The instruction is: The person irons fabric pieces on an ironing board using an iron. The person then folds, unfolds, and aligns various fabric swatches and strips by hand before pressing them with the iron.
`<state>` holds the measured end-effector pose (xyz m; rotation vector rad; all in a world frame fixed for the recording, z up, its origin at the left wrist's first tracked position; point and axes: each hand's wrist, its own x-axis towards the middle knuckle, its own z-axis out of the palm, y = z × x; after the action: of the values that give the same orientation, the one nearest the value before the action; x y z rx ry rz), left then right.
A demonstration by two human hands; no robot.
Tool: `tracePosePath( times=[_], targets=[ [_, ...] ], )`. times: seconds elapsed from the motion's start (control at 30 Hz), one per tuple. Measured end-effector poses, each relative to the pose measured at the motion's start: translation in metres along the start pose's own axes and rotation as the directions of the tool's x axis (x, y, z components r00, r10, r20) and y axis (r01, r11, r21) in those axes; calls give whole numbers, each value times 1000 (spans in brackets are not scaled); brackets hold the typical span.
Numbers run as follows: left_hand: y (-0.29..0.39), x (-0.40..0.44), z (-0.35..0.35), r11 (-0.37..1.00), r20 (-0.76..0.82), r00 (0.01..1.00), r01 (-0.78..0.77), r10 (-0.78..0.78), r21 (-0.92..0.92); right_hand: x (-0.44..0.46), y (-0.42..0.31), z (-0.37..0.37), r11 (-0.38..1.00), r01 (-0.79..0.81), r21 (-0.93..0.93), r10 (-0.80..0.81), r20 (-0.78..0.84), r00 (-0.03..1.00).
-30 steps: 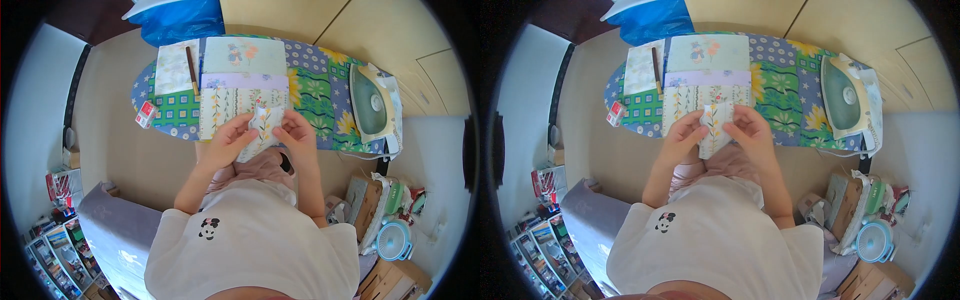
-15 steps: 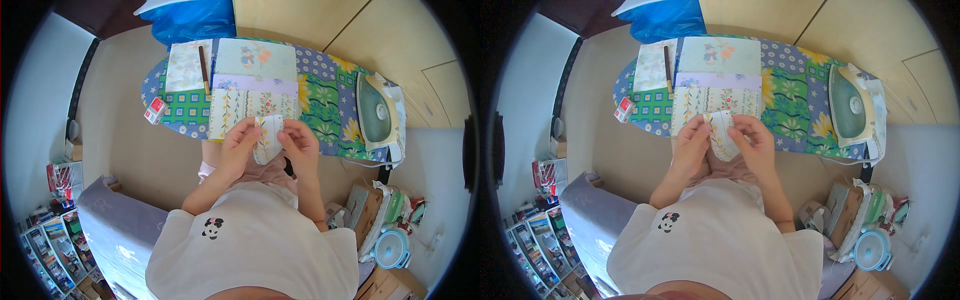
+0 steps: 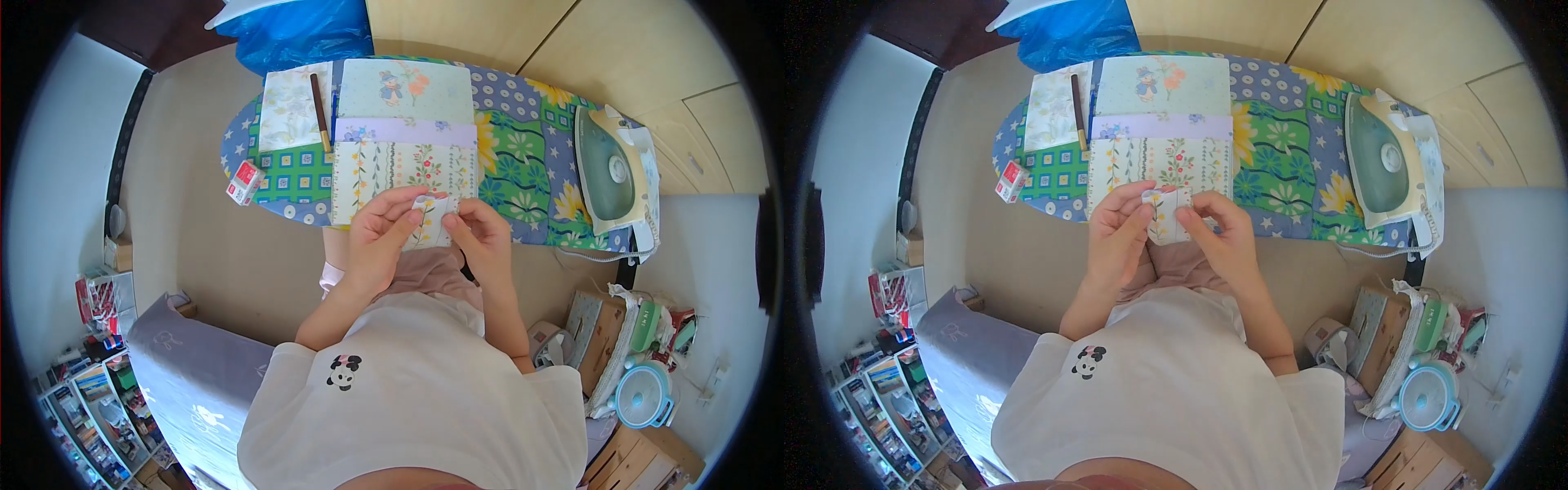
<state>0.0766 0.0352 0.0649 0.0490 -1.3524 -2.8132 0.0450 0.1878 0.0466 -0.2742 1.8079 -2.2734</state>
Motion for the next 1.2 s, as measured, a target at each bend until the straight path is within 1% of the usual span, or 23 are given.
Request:
tracePosePath(
  times=[0.13, 0.2, 0.3, 0.33, 0.4, 0.43, 0.5, 0.53, 0.6, 0.63, 0.67, 0.7, 0.77, 0.8, 0.93, 1.0, 1.07, 1.2],
  targets=[
    [3, 1, 2, 1000, -12, 1000, 27, -27, -16, 0, 2, -3, 998, -31, 57, 30, 14, 999],
    [4, 2, 1, 993, -16, 995, 102, -103, -54, 0, 2, -2, 997, -34, 75, 33, 17, 999],
    [1, 3, -1, 992, 27, 995, 100, -98, -83, -1, 0, -2, 997, -30, 71, 29, 14, 999],
    [1, 2, -1, 991, 27, 995, 101, -99, -82, -1, 0, -1, 999, -5, 51, 5, 12, 1000],
    [3, 2, 2, 990, 19, 995, 97, -95, -99, -1, -1, -1, 999, 18, 30, -19, 8, 1000],
    [1, 2, 1, 990, 20, 995, 98, -97, -100, -1, -4, -1, 998, 4, 56, -5, 12, 1000],
    [-4, 3, -1, 998, 58, 998, -32, 35, -61, -2, -5, -2, 996, -11, 83, 10, 14, 1000],
    [-5, 3, -4, 998, 58, 998, -30, 34, -61, -3, -3, -3, 993, -37, 111, 35, 17, 999],
    [-5, 4, -9, 1000, 72, 997, -15, 15, 8, -2, -3, -4, 988, -63, 140, 61, 19, 998],
    [-4, 3, -9, 1000, 72, 997, -14, 13, 8, 0, -5, -4, 993, -41, 109, 34, 64, 997],
    [-4, 2, -7, 999, 46, 998, 34, -33, -26, 1, -7, -3, 997, -18, 79, 9, 110, 994],
    [-3, 1, -6, 995, 20, 997, 81, -80, -61, 2, -8, -3, 997, -18, 79, 9, 109, 994],
    [-1, 1, -5, 993, 16, 995, 101, -100, -61, 4, -11, -2, 996, 57, 66, -67, 168, 983],
    [-1, 1, -4, 991, 12, 993, 120, -120, -60, 5, -12, -1, 996, 56, 66, -67, 168, 984],
    [-3, 3, -4, 988, 71, 992, 109, -102, -106, 6, -10, -2, 995, 47, 84, -61, 173, 983],
    [-1, 4, -3, 997, 134, 989, 63, -58, -35, 7, -10, -3, 995, 55, 84, -70, 185, 980],
    [2, 5, 2, 998, 152, 987, 52, -47, -30, 7, -14, -3, 991, 118, 70, -130, 204, 970],
    [2, 5, 2, 999, 182, 983, 34, -30, -19, 6, -18, -5, 992, 118, 32, -122, 215, 969]
  ],
)
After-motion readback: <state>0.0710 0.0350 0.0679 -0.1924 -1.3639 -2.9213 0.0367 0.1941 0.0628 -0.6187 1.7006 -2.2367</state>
